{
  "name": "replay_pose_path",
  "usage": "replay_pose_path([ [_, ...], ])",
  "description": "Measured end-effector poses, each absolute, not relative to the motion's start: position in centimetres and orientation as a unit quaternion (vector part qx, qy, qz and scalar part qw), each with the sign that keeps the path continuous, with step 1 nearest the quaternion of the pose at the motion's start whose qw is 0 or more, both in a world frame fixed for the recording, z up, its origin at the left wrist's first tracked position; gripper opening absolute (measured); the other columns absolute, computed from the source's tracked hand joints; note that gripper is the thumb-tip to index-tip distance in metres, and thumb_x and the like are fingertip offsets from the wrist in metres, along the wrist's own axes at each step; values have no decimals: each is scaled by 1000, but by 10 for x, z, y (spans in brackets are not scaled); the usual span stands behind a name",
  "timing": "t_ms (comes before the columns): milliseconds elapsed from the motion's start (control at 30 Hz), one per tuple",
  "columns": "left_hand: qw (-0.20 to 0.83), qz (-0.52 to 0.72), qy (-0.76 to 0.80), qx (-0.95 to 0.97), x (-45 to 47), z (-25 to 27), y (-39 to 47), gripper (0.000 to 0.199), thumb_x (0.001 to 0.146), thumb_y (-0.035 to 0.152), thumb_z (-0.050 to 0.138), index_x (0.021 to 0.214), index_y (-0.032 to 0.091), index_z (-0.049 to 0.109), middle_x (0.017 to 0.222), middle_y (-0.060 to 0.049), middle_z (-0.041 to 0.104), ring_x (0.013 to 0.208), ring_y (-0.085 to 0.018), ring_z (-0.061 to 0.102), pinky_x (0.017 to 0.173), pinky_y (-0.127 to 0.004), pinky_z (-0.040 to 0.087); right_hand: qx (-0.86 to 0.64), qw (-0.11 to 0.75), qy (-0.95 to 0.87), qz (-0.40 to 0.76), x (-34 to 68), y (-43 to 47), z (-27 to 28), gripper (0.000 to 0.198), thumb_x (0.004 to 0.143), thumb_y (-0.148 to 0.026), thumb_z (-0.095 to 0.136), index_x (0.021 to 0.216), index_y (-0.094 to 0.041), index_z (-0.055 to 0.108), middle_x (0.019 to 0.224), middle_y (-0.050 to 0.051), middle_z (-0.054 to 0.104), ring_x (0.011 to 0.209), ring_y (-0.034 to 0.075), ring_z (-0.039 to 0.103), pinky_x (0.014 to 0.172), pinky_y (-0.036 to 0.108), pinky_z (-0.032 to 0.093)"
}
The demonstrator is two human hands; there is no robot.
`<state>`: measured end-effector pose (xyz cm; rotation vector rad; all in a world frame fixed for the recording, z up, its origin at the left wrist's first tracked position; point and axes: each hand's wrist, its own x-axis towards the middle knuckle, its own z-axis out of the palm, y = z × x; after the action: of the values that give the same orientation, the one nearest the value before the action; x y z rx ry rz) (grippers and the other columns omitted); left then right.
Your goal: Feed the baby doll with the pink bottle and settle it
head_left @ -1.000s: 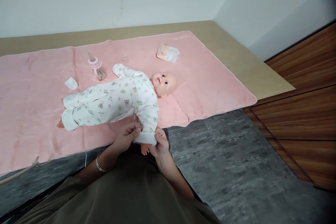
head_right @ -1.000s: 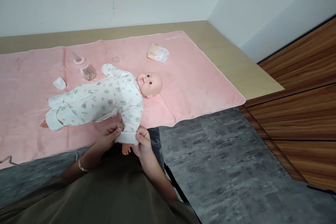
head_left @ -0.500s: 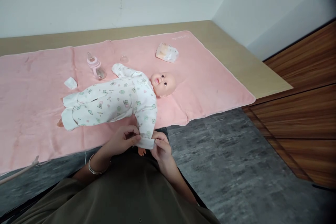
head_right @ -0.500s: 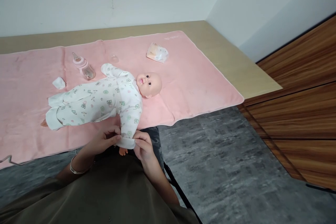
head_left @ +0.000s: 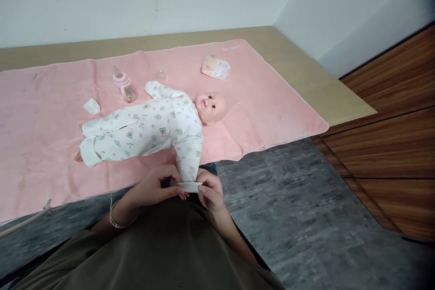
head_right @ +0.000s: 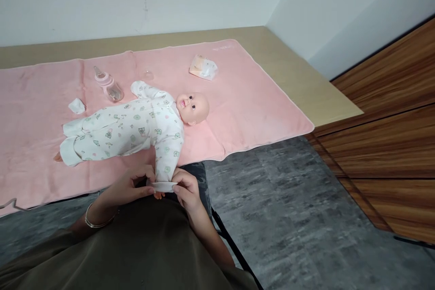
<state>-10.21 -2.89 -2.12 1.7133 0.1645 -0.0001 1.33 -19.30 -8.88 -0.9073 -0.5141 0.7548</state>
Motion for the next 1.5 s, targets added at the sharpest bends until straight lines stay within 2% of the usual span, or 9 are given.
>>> replay_pose_path([
  [300, 607, 14, 73, 791, -109, -27, -32, 24, 88, 40, 72, 84, 17, 65, 83, -4, 71, 82, -18, 62, 75, -29, 47, -458, 806, -251, 278, 0, -201, -105, 14, 81, -31, 70, 71, -22, 70, 68, 1, 58, 70, 16, 54, 68, 31, 41],
  [467, 593, 26, 82, 800, -113, -34, -35, 25, 86, 40, 73, 82, 17, 63, 82, -2, 67, 77, -16, 60, 70, -26, 45, -527, 765, -299, 220, -6, -209, -109, 14, 87, -24, 64, 74, -22, 68, 69, 1, 60, 69, 15, 56, 68, 32, 42],
  [633, 590, 55, 77, 802, -120, -36, -41, 23, 85, 38, 74, 81, 17, 63, 78, -1, 64, 73, -14, 59, 67, -25, 45, -552, 744, -337, 167, -15, -211, -100, 15, 88, -23, 63, 73, -21, 66, 69, 3, 60, 71, 16, 56, 71, 35, 46],
  [733, 581, 70, 73, 807, -124, -35, -43, 22, 86, 36, 73, 80, 18, 63, 77, -1, 64, 72, -14, 59, 67, -25, 47, -568, 739, -340, 125, -25, -212, -99, 14, 88, -19, 61, 75, -21, 65, 69, 3, 59, 70, 16, 56, 67, 33, 44],
  [900, 539, 103, 35, 835, -129, -33, -44, 14, 88, 28, 71, 81, 17, 66, 76, -2, 67, 70, -13, 61, 65, -23, 48, -596, 716, -355, 78, -37, -217, -97, 14, 87, -11, 58, 83, -21, 66, 74, 3, 60, 71, 15, 57, 64, 31, 45],
  [1067, 513, 131, 14, 848, -136, -34, -46, 13, 87, 24, 72, 78, 17, 68, 74, -3, 68, 65, -12, 62, 59, -20, 47, -607, 671, -424, 34, -37, -224, -87, 22, 81, -4, 58, 92, -22, 65, 76, 4, 61, 73, 15, 58, 64, 30, 48],
  [1267, 511, 134, 0, 849, -140, -34, -47, 10, 85, 16, 71, 76, 17, 67, 73, -2, 68, 64, -11, 62, 58, -18, 46, -600, 640, -480, 11, -35, -224, -82, 29, 77, -4, 59, 100, -22, 63, 75, 4, 61, 70, 15, 56, 61, 30, 48],
  [1500, 518, 101, -28, 849, -142, -33, -45, 10, 82, 8, 65, 79, 18, 64, 76, -2, 67, 68, -12, 63, 60, -20, 46, -561, 653, -508, -9, -35, -219, -85, 29, 73, -6, 59, 97, -22, 59, 68, 1, 57, 61, 13, 53, 58, 31, 47],
])
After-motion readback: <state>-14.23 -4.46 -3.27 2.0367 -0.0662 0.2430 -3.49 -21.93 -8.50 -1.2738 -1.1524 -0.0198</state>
